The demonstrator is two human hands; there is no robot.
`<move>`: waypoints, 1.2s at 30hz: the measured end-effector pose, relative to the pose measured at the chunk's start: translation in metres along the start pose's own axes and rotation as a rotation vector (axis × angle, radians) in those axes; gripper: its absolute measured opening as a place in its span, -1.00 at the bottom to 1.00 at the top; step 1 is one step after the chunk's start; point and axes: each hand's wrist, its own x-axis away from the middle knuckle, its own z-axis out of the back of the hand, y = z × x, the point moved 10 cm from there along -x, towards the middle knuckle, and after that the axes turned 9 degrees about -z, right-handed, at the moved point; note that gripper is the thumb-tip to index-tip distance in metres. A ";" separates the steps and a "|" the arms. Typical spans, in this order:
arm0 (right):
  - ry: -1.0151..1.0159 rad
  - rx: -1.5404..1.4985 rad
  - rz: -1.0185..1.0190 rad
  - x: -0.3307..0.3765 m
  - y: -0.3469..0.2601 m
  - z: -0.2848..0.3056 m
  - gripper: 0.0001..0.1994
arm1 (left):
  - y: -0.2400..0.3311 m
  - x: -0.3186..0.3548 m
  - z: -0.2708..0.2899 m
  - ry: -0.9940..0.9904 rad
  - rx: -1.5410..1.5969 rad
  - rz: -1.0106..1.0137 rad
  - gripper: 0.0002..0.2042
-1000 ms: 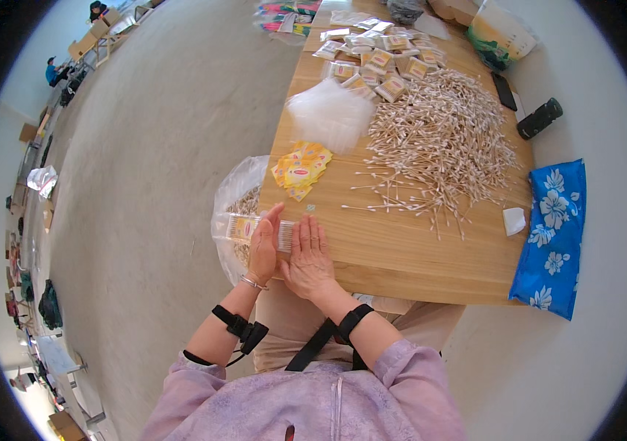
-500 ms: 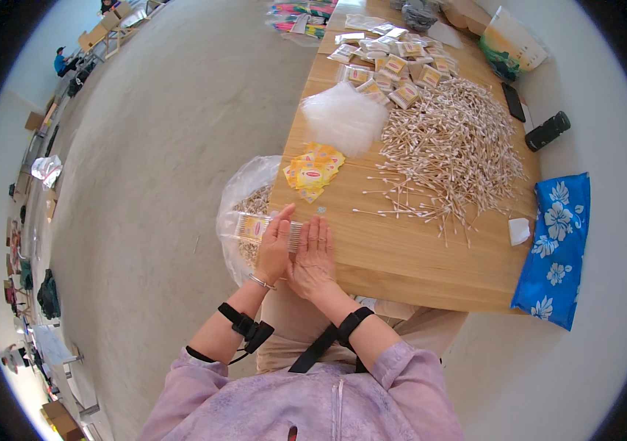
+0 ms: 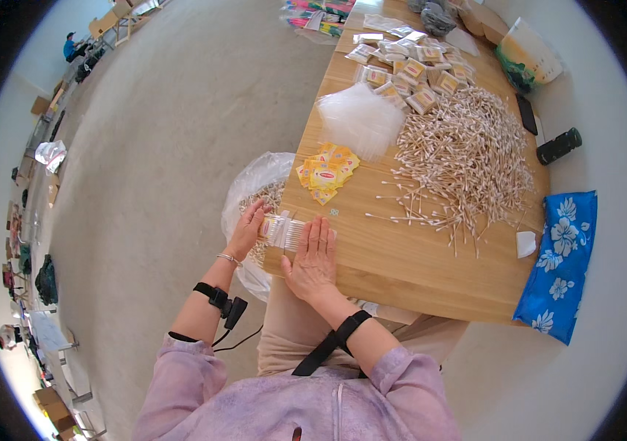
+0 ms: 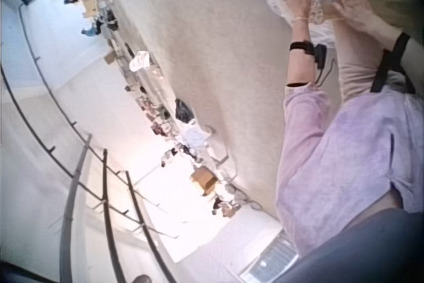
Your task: The recorder is placing small bundles of cotton swabs into small clear plastic bags.
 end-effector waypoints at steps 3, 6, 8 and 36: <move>-0.063 -0.025 0.006 -0.004 -0.006 -0.009 -0.08 | -0.012 0.001 -0.013 -0.045 0.326 0.114 -0.53; -0.053 -0.029 0.016 -0.007 -0.021 -0.010 -0.08 | -0.015 0.001 -0.011 -0.037 0.479 0.107 -0.55; -0.024 -0.032 0.014 -0.008 -0.025 -0.012 -0.08 | -0.011 0.001 -0.010 -0.033 0.519 0.094 -0.56; 0.255 -1.097 -0.074 -0.037 -0.005 0.013 -0.44 | 0.029 0.007 -0.001 -0.061 0.390 -0.043 -0.47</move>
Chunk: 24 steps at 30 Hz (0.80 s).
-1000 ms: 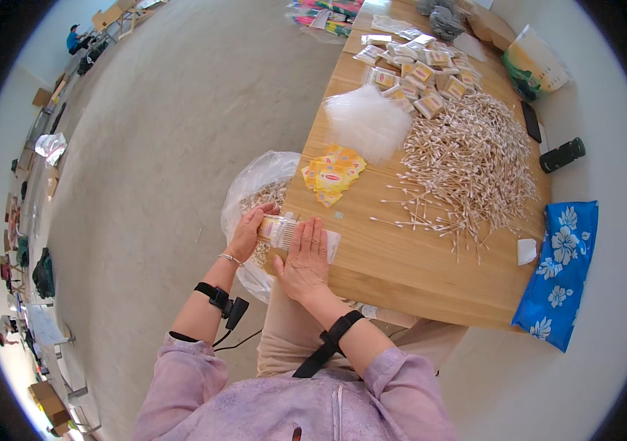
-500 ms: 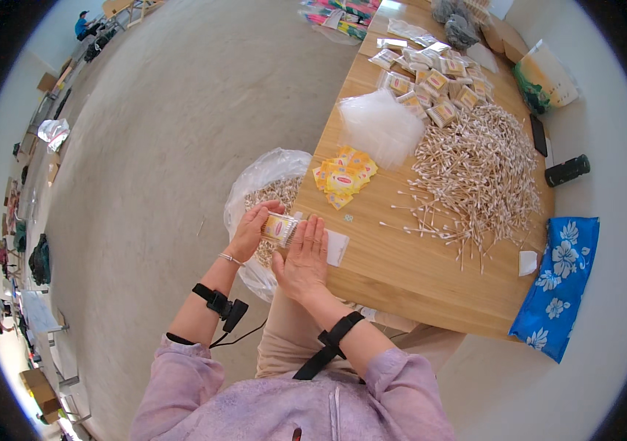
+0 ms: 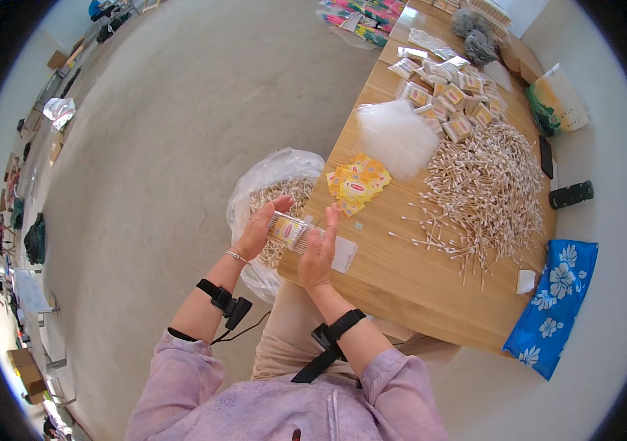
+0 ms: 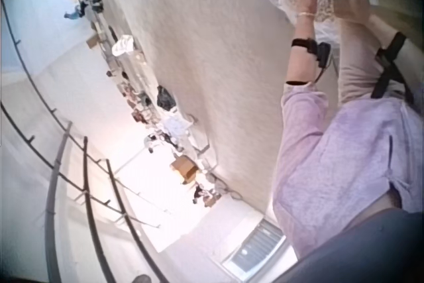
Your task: The recorder is placing small bundles of cotton swabs into small clear plastic bags.
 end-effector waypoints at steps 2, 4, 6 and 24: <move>-0.005 -0.033 -0.004 -0.001 0.003 -0.003 -0.44 | -0.001 0.000 -0.001 -0.003 0.015 -0.001 -0.47; -0.011 -0.069 -0.009 -0.002 0.006 -0.007 -0.44 | -0.002 0.000 -0.002 -0.006 0.057 0.022 -0.48; -0.038 -0.063 -0.025 -0.002 0.009 -0.014 -0.45 | 0.000 0.000 -0.004 -0.004 0.075 0.027 -0.48; -0.012 0.050 0.067 -0.003 0.000 -0.043 -0.56 | -0.012 0.003 0.019 0.201 -0.081 -0.040 -0.45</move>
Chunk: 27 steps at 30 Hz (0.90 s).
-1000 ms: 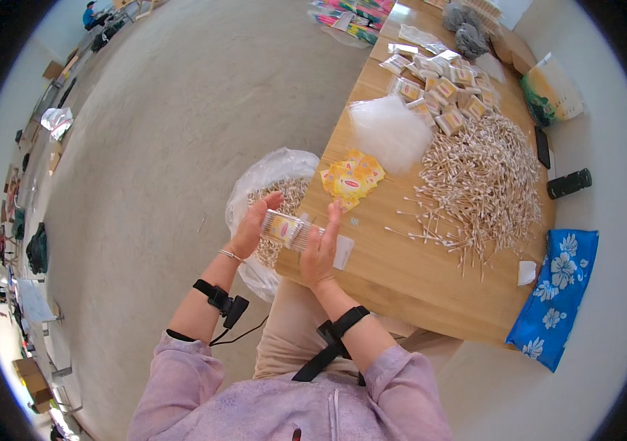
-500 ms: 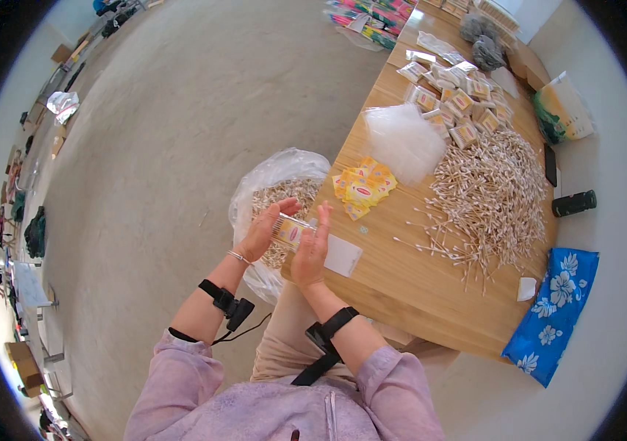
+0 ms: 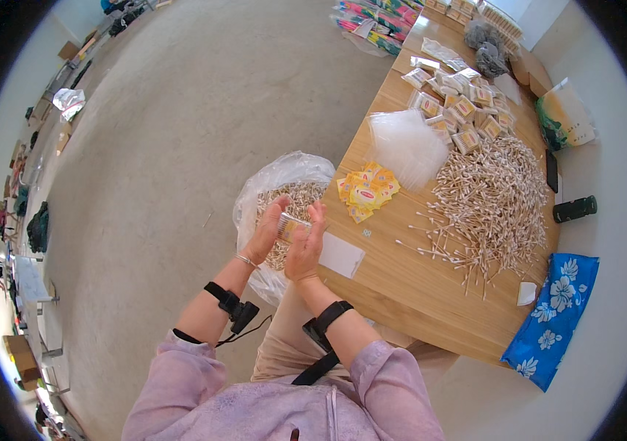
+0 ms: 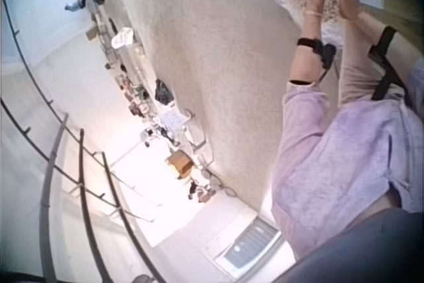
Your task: The recorder is placing small bundles of cotton swabs into small clear plastic bags.
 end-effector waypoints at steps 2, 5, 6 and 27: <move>-0.006 -0.073 -0.056 -0.001 0.007 0.001 -0.58 | -0.002 0.010 0.019 0.210 -0.034 -0.069 -0.44; -0.015 -0.157 -0.121 -0.001 0.016 0.001 -0.60 | -0.016 0.053 0.048 0.526 0.009 -0.008 -0.49; -0.014 -0.164 -0.128 -0.002 0.017 0.002 -0.61 | -0.033 0.062 0.035 0.405 0.076 0.148 -0.58; -0.048 0.041 -0.060 -0.005 0.002 0.002 -0.64 | -0.008 0.048 -0.015 0.421 0.379 0.304 -0.80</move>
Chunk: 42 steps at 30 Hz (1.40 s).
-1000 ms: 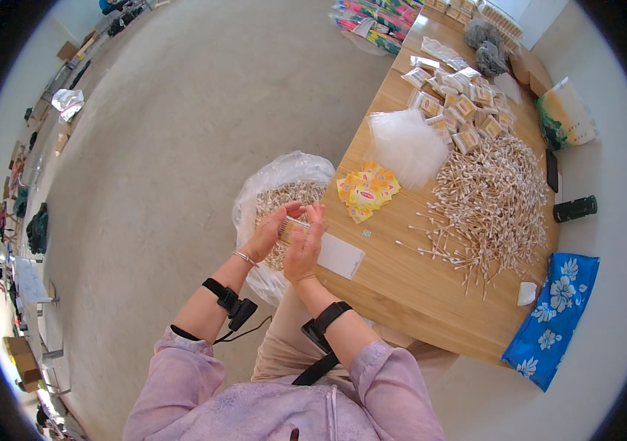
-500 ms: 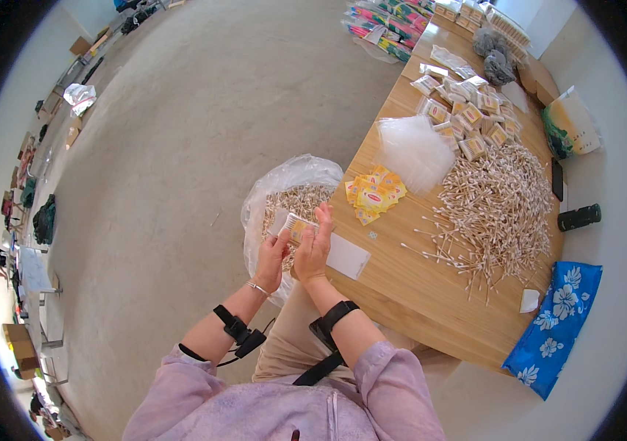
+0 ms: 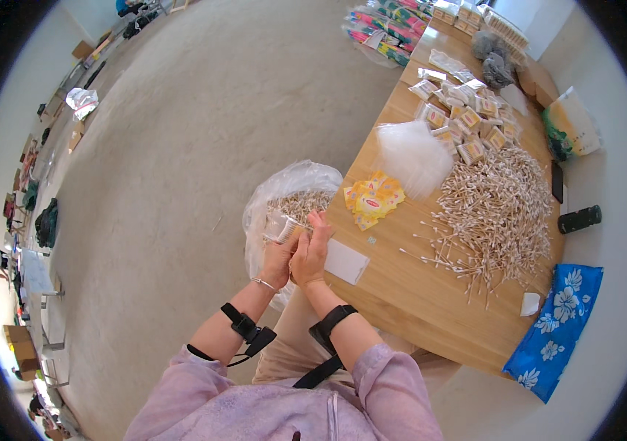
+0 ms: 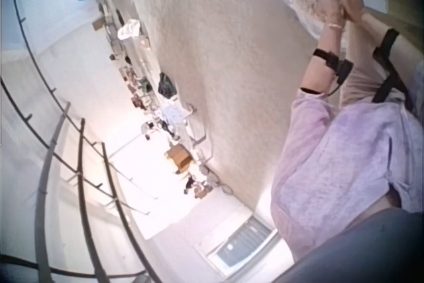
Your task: The recorder is placing small bundles of cotton swabs into small clear plastic bags.
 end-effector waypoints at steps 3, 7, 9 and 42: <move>-0.035 0.004 0.026 0.003 -0.003 -0.008 -0.65 | -0.004 -0.015 0.004 -0.007 0.114 -0.022 -0.79; -0.003 0.038 0.014 0.002 -0.003 -0.006 -0.69 | -0.007 -0.006 -0.014 -0.075 0.142 -0.027 -0.77; 0.011 0.040 0.027 0.000 -0.001 -0.003 -0.72 | 0.004 0.006 -0.029 -0.090 0.122 -0.035 -0.76; 0.082 0.193 0.115 0.003 -0.007 -0.011 -0.65 | 0.018 -0.042 0.018 -0.035 -0.314 -0.097 -0.81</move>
